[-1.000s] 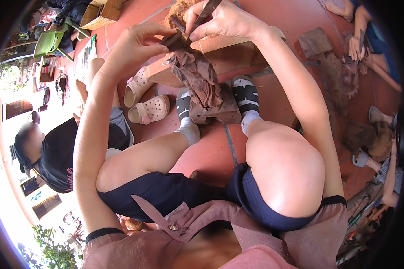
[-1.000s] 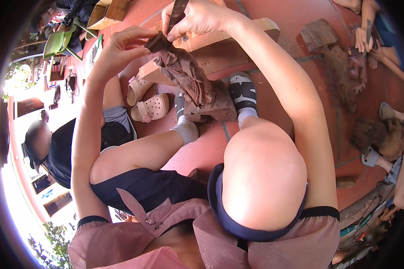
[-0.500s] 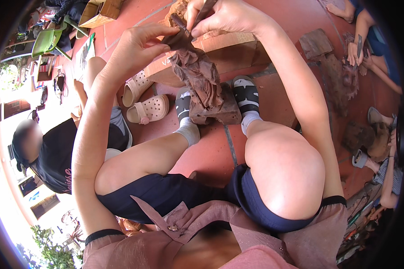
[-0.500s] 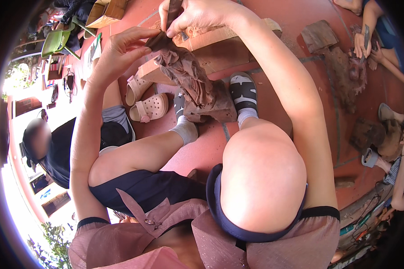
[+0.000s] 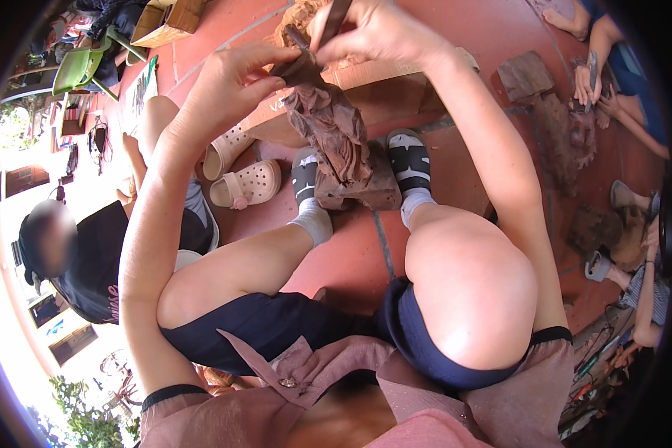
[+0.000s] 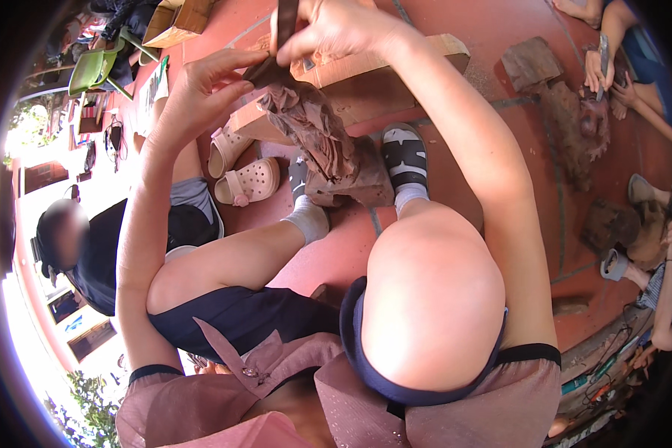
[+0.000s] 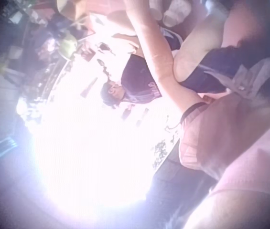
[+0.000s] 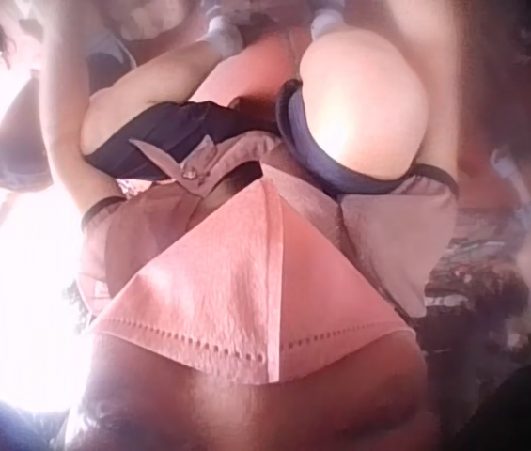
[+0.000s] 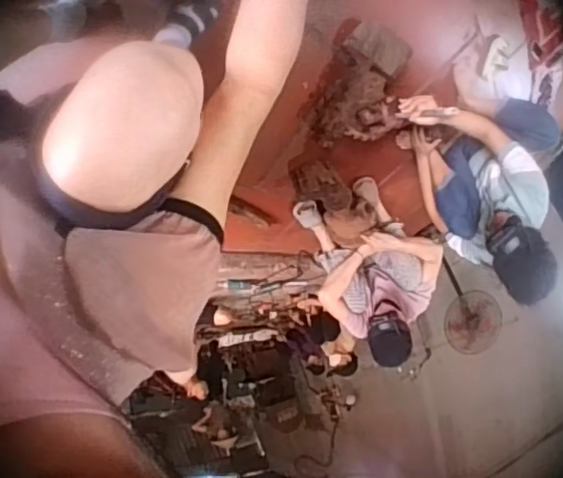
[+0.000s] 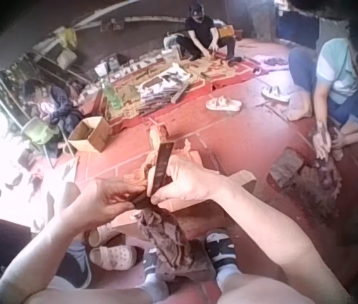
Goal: The person sits on the floor and uses a small knife to carve a wooden figurine. They repeatedly scrape and shape the wood, occasionally rotating the piece to access different sides.
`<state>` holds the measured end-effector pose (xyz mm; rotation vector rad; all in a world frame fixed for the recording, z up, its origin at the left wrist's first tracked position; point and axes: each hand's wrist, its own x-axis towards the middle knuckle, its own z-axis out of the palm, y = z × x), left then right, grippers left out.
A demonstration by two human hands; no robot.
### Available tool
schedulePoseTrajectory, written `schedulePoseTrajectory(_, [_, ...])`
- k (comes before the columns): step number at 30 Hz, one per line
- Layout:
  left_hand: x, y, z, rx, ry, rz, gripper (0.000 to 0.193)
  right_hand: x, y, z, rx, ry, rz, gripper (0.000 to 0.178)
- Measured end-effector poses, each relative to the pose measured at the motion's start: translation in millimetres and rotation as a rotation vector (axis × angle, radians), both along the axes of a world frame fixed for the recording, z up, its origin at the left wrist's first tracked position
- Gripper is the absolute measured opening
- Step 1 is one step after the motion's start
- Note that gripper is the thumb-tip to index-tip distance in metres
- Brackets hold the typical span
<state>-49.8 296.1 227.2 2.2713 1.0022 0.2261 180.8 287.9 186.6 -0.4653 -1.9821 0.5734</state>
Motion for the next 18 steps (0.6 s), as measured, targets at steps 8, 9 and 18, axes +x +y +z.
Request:
schedulePoseTrajectory(8, [1.3, -1.5, -1.4, 0.031, -0.049, -0.021, 0.041, 5.7, 1.7, -8.0, -0.464, 0.001, 0.054, 0.013])
schedulePoseTrajectory(9, [0.1, -2.4, -1.2, 0.025, -0.028, -0.011, 0.041, 7.6, -0.1, -10.6, -0.382, 0.031, -0.015, 0.013])
schedulePoseTrajectory(18, [-1.1, -2.9, -2.1, 0.061, -0.017, -0.018, 0.041, 12.1, -7.2, -14.1, -0.414, 0.136, -0.142, 0.009])
